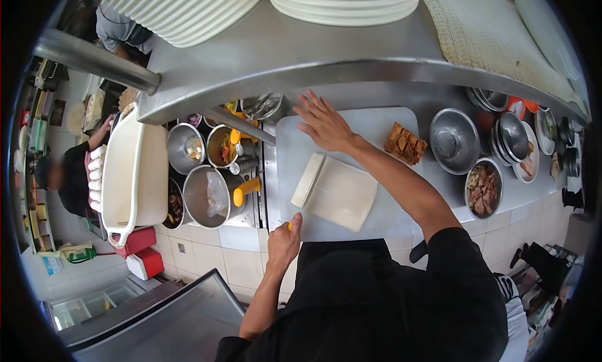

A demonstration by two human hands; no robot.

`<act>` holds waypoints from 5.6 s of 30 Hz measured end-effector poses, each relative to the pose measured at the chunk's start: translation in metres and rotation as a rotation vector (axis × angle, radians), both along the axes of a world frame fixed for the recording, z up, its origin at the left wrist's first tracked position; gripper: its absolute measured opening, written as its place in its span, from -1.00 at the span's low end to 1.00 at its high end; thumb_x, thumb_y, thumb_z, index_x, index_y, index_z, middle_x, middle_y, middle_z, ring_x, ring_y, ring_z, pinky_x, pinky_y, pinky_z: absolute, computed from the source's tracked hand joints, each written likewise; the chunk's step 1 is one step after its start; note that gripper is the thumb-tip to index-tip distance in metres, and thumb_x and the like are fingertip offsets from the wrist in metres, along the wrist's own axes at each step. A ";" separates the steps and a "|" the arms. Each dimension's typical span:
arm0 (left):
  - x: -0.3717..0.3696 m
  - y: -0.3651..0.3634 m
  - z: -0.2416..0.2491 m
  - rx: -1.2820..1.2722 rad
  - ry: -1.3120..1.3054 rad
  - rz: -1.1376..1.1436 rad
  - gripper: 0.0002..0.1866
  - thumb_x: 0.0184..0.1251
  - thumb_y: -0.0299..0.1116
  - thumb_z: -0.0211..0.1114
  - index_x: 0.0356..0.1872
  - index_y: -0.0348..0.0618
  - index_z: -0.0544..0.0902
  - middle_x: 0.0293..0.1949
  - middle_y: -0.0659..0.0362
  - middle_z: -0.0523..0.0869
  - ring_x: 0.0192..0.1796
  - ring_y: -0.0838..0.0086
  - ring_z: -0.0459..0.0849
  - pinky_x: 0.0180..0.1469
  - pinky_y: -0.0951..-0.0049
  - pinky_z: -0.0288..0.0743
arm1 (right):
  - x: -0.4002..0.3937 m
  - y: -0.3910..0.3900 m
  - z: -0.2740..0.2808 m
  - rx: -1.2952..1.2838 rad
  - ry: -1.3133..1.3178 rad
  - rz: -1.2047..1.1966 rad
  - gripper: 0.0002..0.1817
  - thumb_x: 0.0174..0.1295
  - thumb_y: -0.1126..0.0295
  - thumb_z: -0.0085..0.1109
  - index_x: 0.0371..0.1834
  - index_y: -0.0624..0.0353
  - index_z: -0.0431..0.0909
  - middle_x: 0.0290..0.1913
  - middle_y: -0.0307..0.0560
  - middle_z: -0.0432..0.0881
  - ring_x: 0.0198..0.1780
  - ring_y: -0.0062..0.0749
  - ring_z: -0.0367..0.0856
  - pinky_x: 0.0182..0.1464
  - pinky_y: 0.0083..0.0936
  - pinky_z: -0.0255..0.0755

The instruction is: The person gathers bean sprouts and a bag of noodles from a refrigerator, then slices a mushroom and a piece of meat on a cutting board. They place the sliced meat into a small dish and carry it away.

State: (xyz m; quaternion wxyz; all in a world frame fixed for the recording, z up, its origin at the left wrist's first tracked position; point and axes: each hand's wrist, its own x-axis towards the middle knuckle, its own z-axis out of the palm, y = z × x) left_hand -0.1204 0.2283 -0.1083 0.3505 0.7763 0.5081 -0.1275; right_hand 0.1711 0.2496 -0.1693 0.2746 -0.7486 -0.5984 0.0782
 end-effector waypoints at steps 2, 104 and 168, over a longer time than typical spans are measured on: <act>0.000 -0.010 0.020 -0.096 0.031 0.040 -0.13 0.42 0.34 -0.17 -0.47 -0.47 0.63 -0.45 -0.38 0.62 -0.26 -0.25 0.65 -0.14 -0.02 0.46 | -0.004 -0.010 0.015 -0.011 -0.008 0.010 -0.40 0.50 -0.06 -0.33 0.43 0.07 0.27 0.57 -0.03 -0.03 0.61 -0.17 -0.29 0.57 -0.09 -0.28; -0.026 -0.081 0.009 -0.213 0.136 -0.162 -0.16 0.40 0.35 -0.13 -0.49 -0.40 0.65 -0.48 -0.34 0.63 -0.24 -0.23 0.66 -0.10 0.00 0.47 | -0.028 -0.160 -0.009 -0.212 0.101 -0.104 -0.39 0.52 -0.03 -0.45 0.39 0.15 0.29 0.51 0.00 0.15 0.59 -0.19 -0.17 0.57 -0.11 -0.27; -0.178 0.052 0.114 -0.462 0.166 0.260 -0.43 0.47 0.07 0.07 -0.20 -0.43 0.53 -0.67 0.15 0.50 -0.75 0.49 0.52 -0.74 0.48 0.34 | -0.182 -0.208 0.008 0.200 0.160 -0.674 -0.55 0.09 0.37 0.34 0.07 0.15 0.50 0.19 0.11 0.39 0.19 0.02 0.34 0.19 -0.19 0.30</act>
